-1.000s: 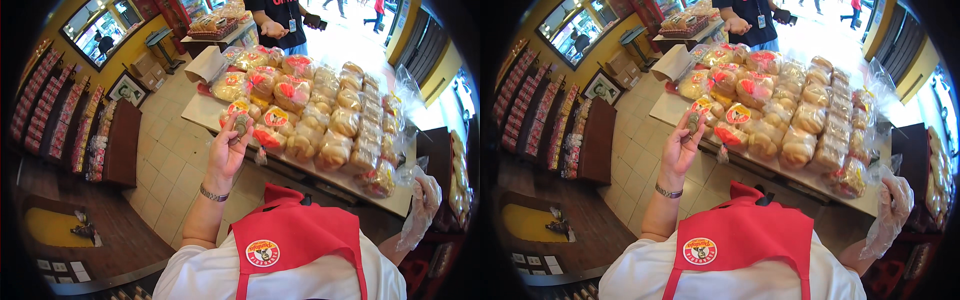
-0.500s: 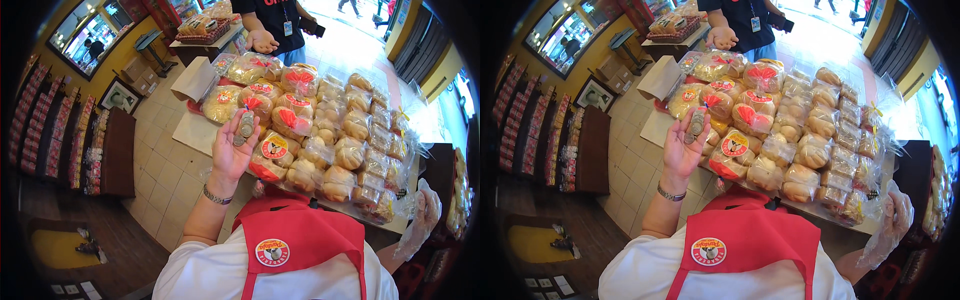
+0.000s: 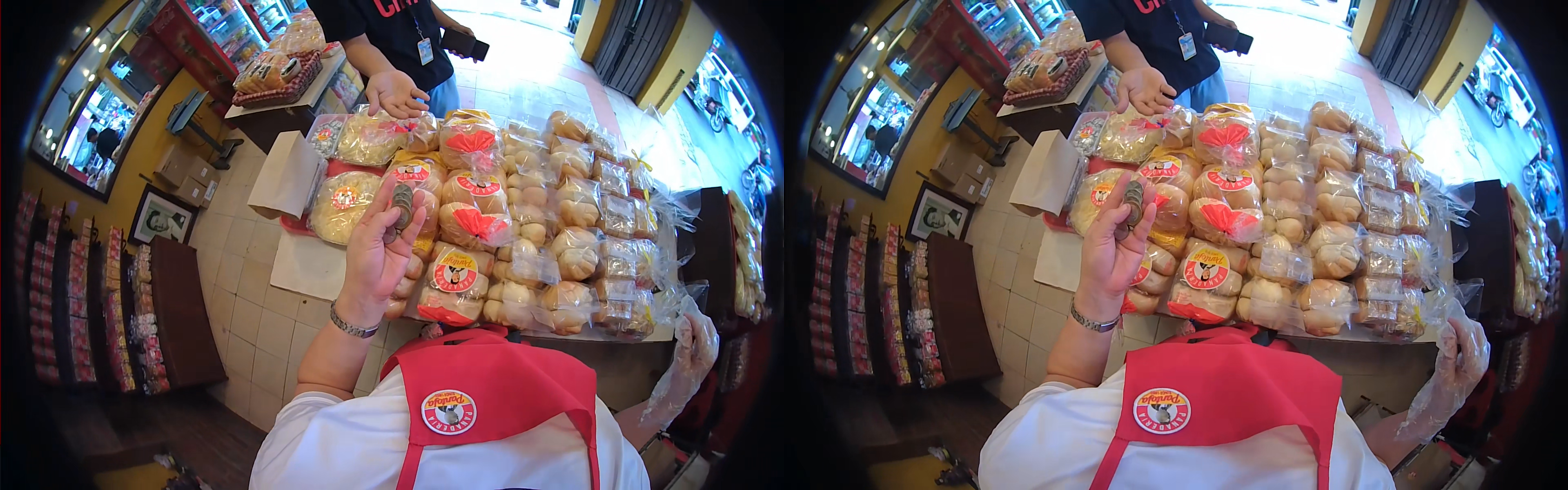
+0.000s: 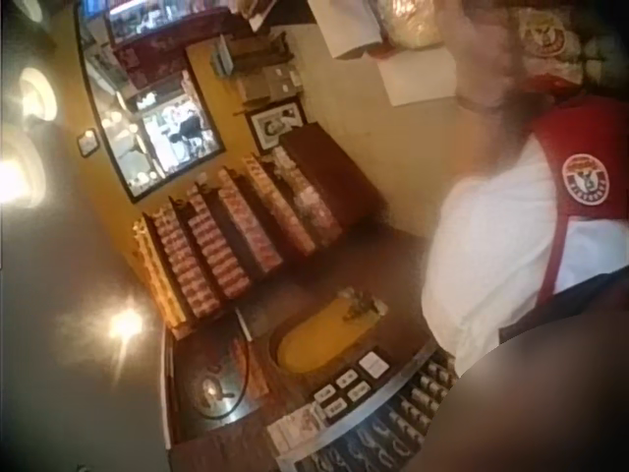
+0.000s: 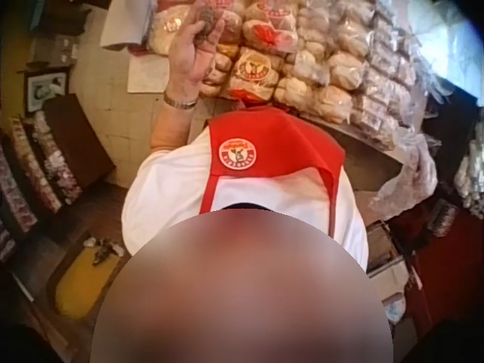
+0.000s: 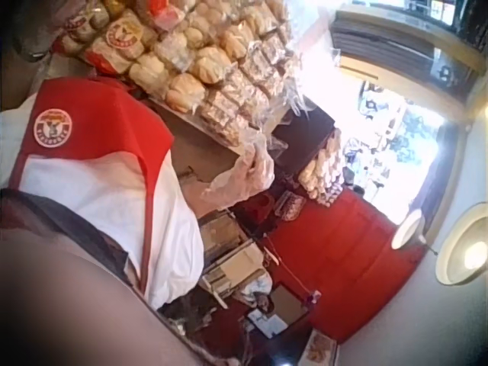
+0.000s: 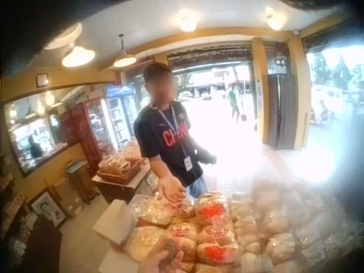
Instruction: The person applies butter to bread rolls using a wooden spatula, dips them in sugar, and places them on a metal tray, then retrieves a drink from a refrigerator and bags several items for a customer.
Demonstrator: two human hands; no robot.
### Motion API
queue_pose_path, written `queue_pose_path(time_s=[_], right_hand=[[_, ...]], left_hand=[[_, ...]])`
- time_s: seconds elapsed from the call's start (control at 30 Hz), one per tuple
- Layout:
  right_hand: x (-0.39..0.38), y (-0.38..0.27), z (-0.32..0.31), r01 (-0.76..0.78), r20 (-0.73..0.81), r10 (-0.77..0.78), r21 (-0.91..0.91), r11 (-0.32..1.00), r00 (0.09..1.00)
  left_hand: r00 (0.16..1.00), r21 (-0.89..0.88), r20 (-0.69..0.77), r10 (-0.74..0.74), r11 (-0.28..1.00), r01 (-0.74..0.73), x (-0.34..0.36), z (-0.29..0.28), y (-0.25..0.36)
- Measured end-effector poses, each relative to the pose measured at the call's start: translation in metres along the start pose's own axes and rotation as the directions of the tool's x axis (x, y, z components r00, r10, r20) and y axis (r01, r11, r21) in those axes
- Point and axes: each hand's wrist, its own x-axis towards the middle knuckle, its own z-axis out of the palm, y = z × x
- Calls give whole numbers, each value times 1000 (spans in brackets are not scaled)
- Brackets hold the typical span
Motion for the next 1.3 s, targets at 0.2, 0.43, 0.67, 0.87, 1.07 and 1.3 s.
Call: queue_pose_path(time_s=[0.2, 0.43, 0.67, 0.87, 1.07, 1.3], right_hand=[[-4, -31, 7, -88, -50, 89, 27, 996, 995], [-8, -53, 4, -130, -107, 130, 9, 991, 986], [-44, -67, -28, -250, -104, 258, 82, 965, 961], [-68, -112, -32, -378, -272, 348, -69, 923, 897], [-104, -132, -68, -539, -379, 450, -174, 824, 809], [-187, -95, -140, -349, -267, 251, -439, 828, 931]], left_hand=[[994, -196, 53, -96, 975, 105, 13, -5, 13], [999, -134, -27, 29, 990, -33, 90, -17, 27], [619, 5, 750, -231, 939, 345, 247, -31, 82], [734, 806, 592, 333, -268, -529, 311, -14, 55], [879, 879, 477, 34, -43, -475, 358, -66, 44], [877, 890, 451, 164, -3, -457, 268, 13, -15]])
